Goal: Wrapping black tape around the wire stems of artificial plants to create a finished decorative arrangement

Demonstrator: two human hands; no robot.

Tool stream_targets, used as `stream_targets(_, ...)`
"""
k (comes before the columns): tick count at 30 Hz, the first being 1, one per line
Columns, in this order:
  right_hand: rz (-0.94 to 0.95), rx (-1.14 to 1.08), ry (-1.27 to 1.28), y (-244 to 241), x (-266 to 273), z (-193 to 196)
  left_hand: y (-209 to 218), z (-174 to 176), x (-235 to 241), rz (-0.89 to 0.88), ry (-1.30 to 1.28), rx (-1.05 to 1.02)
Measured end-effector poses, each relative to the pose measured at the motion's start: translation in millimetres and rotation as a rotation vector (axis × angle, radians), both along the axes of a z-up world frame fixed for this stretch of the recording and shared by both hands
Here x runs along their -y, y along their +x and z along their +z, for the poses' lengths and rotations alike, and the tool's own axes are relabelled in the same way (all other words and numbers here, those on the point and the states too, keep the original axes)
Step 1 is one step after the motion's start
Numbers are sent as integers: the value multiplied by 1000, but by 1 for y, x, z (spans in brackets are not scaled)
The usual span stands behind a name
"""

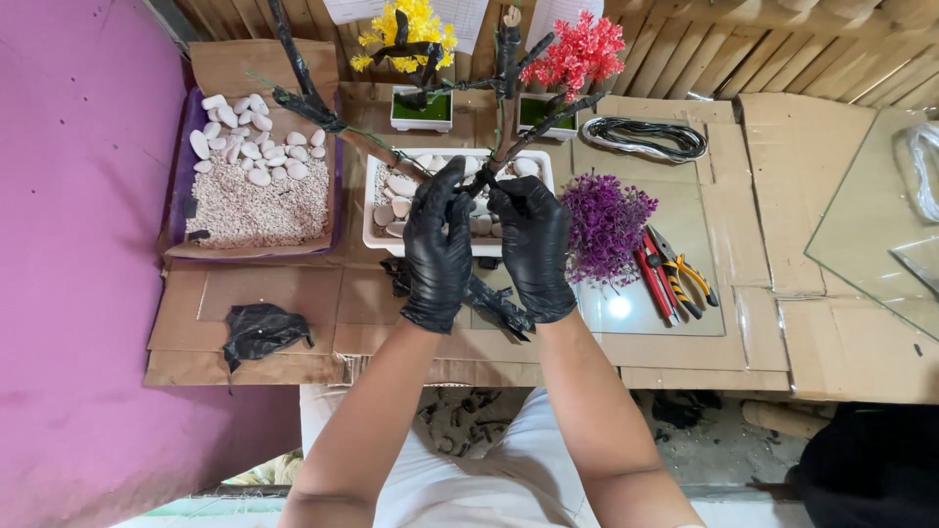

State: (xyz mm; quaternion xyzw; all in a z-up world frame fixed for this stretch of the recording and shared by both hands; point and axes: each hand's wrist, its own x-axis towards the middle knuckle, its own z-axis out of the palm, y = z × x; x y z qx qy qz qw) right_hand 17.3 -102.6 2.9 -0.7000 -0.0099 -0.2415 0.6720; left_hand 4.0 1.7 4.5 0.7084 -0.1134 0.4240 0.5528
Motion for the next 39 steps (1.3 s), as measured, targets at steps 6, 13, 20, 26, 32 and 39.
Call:
stream_targets(6, 1, 54, -198, 7, 12, 11, 26, 4, -3, -108, 68, -192)
stream_targets(13, 13, 130, -291, 17, 34, 1, 34, 13, -3, -58, 197, -248)
stream_targets(20, 22, 262, -471, 27, 51, 12, 43, 10, -4, -44, 218, -383)
stream_targets(26, 41, 434, -516, 40, 60, 11, 49, 8, -9, -57, 254, -420)
stream_targets(32, 53, 510, -542, 50, 68, 6, 49, 11, -9, -83, 246, -459)
stream_targets(39, 244, 329, -259, 56, 66, 8, 51, 10, -8, -82, 201, -481)
